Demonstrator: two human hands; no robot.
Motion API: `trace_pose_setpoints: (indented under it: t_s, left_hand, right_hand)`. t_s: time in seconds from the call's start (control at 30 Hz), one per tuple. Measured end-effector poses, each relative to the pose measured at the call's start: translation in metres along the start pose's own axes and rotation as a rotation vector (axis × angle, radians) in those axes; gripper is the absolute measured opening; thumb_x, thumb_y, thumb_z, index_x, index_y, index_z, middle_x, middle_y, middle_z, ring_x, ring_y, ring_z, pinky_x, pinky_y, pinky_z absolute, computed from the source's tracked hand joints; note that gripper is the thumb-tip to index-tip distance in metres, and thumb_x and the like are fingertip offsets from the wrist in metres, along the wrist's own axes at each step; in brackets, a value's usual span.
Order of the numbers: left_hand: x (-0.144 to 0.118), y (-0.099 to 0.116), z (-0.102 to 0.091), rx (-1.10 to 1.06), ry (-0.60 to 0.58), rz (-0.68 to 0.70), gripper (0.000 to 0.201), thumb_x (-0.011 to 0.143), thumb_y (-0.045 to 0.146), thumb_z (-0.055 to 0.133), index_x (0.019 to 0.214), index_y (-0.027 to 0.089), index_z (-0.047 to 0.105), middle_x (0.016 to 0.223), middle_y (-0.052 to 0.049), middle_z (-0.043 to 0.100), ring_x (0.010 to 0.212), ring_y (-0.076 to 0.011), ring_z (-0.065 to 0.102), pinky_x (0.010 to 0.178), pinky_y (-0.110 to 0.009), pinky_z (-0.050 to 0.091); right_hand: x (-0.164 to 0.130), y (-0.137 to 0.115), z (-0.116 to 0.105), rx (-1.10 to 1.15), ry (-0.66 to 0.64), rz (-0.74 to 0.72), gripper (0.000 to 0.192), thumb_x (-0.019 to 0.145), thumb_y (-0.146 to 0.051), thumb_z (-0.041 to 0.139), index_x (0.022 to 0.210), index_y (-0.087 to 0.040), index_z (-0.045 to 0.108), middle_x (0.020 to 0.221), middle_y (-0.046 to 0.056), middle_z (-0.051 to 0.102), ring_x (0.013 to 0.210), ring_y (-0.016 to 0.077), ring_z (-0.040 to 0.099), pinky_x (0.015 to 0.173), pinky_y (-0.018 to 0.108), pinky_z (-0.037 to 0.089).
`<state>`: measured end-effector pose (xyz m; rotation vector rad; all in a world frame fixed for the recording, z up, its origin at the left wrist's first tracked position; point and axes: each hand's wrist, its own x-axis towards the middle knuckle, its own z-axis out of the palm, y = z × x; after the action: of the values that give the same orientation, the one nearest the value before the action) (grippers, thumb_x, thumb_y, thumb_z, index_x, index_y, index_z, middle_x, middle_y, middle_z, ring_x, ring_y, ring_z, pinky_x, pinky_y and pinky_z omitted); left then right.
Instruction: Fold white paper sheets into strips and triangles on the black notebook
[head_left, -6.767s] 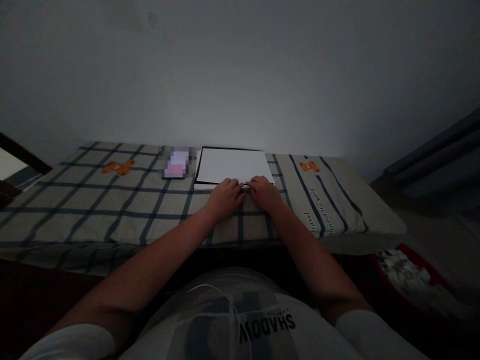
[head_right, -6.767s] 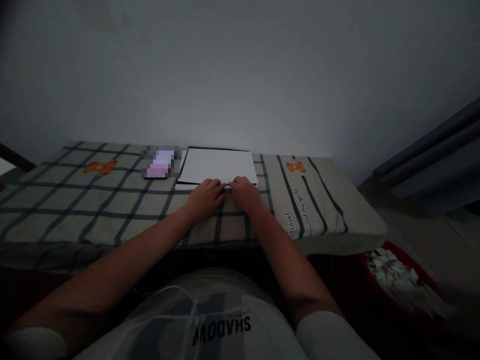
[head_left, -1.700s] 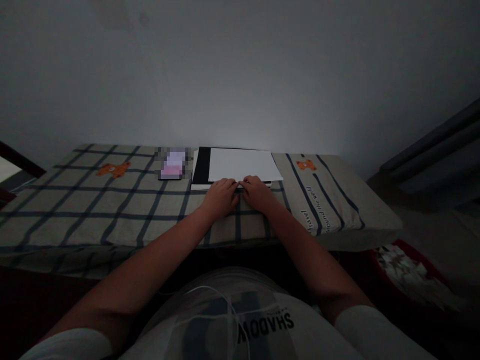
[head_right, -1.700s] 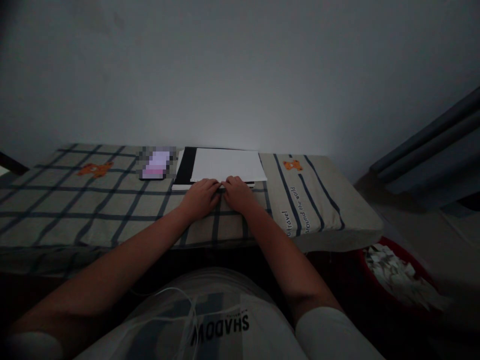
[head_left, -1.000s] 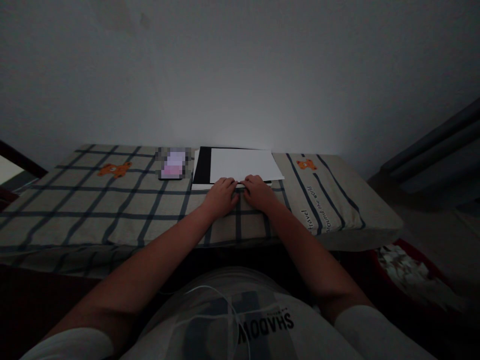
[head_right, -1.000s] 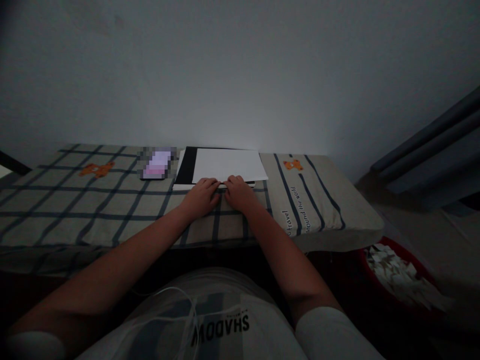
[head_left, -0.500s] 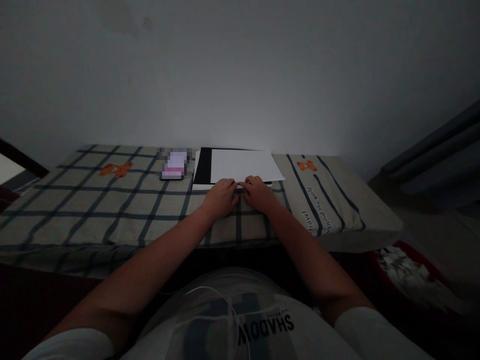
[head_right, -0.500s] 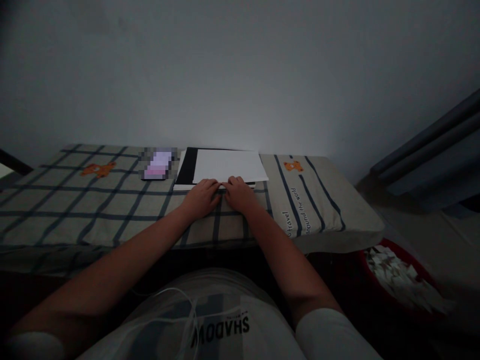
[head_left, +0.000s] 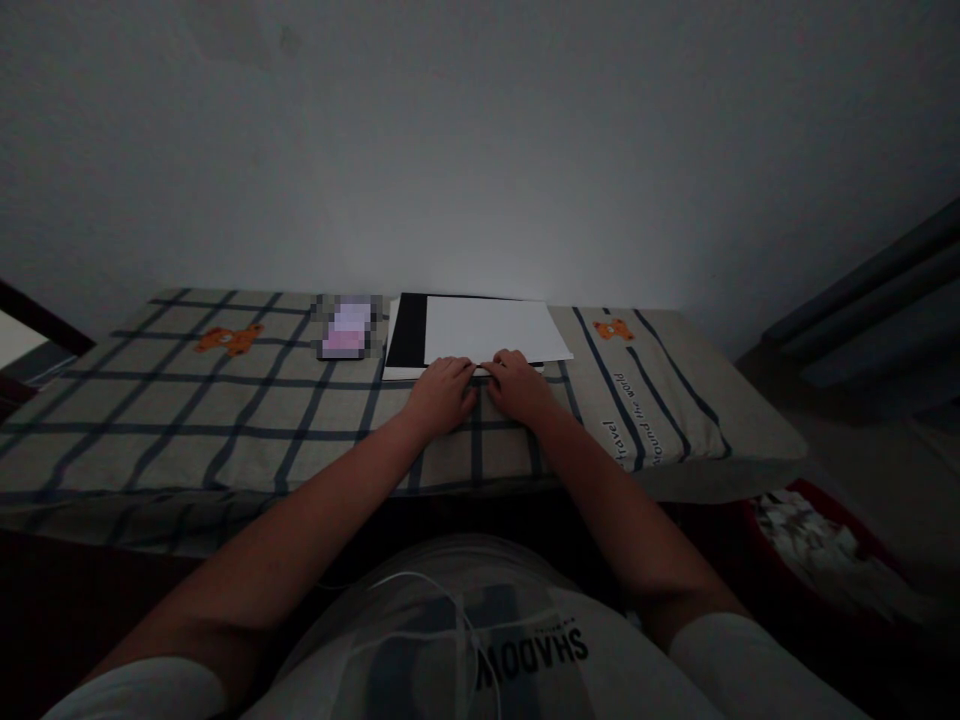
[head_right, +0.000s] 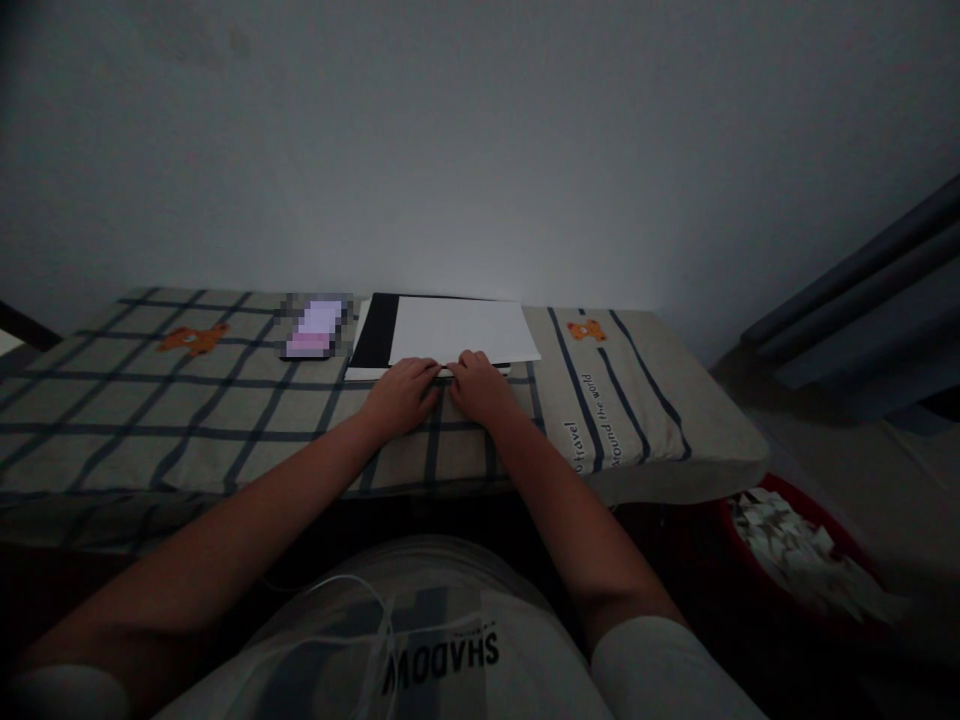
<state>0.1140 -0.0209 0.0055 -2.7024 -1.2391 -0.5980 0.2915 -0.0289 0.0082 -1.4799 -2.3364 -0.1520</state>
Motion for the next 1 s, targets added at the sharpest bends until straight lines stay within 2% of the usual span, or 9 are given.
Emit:
trace_pose_setpoints:
  t_s: [0.17,0.3,0.63,1.0]
  left_hand:
    - [0.0006,-0.0036,0.0020,-0.049,0.022,0.016,0.040,0.085,0.027,0.050,0.121,0.011,0.057,0.123,-0.014,0.057,0.115,-0.0266,0.049,0.102,-0.041,0.039]
    - [0.0013,-0.0051,0.0028,-0.084,0.023,0.013,0.040,0.084,0.029,0.053,0.121,0.014,0.057,0.124,-0.013,0.056,0.117,-0.0266,0.048,0.103,-0.043,0.039]
    - [0.0028,-0.0038,0.0061,-0.062,0.055,0.005,0.041,0.087,0.038,0.052,0.118,0.011,0.055,0.119,-0.014,0.057,0.114,-0.0262,0.049,0.103,-0.040,0.036]
    - [0.0001,0.0046,-0.0008,-0.010,0.002,-0.095,0.043,0.089,0.047,0.050,0.123,0.020,0.050,0.129,-0.012,0.055,0.120,-0.0292,0.046,0.103,-0.054,0.029]
  right_hand:
    - [0.0001,0.0006,-0.0013,0.008,-0.011,-0.002,0.034,0.088,-0.018,0.048,0.119,-0.017,0.061,0.109,0.012,0.056,0.104,0.0244,0.045,0.085,0.037,0.043]
    - [0.0005,0.0009,-0.0013,0.015,-0.029,0.004,0.034,0.088,-0.018,0.048,0.120,-0.017,0.060,0.110,0.012,0.056,0.105,0.0246,0.044,0.086,0.037,0.043]
    - [0.0009,0.0027,0.0012,0.006,0.006,-0.022,0.034,0.087,-0.018,0.049,0.118,-0.017,0.062,0.107,0.012,0.056,0.103,0.0246,0.045,0.086,0.036,0.043]
    - [0.0007,0.0033,0.0011,0.004,0.001,-0.023,0.034,0.087,-0.018,0.048,0.119,-0.016,0.061,0.108,0.012,0.056,0.102,0.0238,0.044,0.086,0.036,0.042]
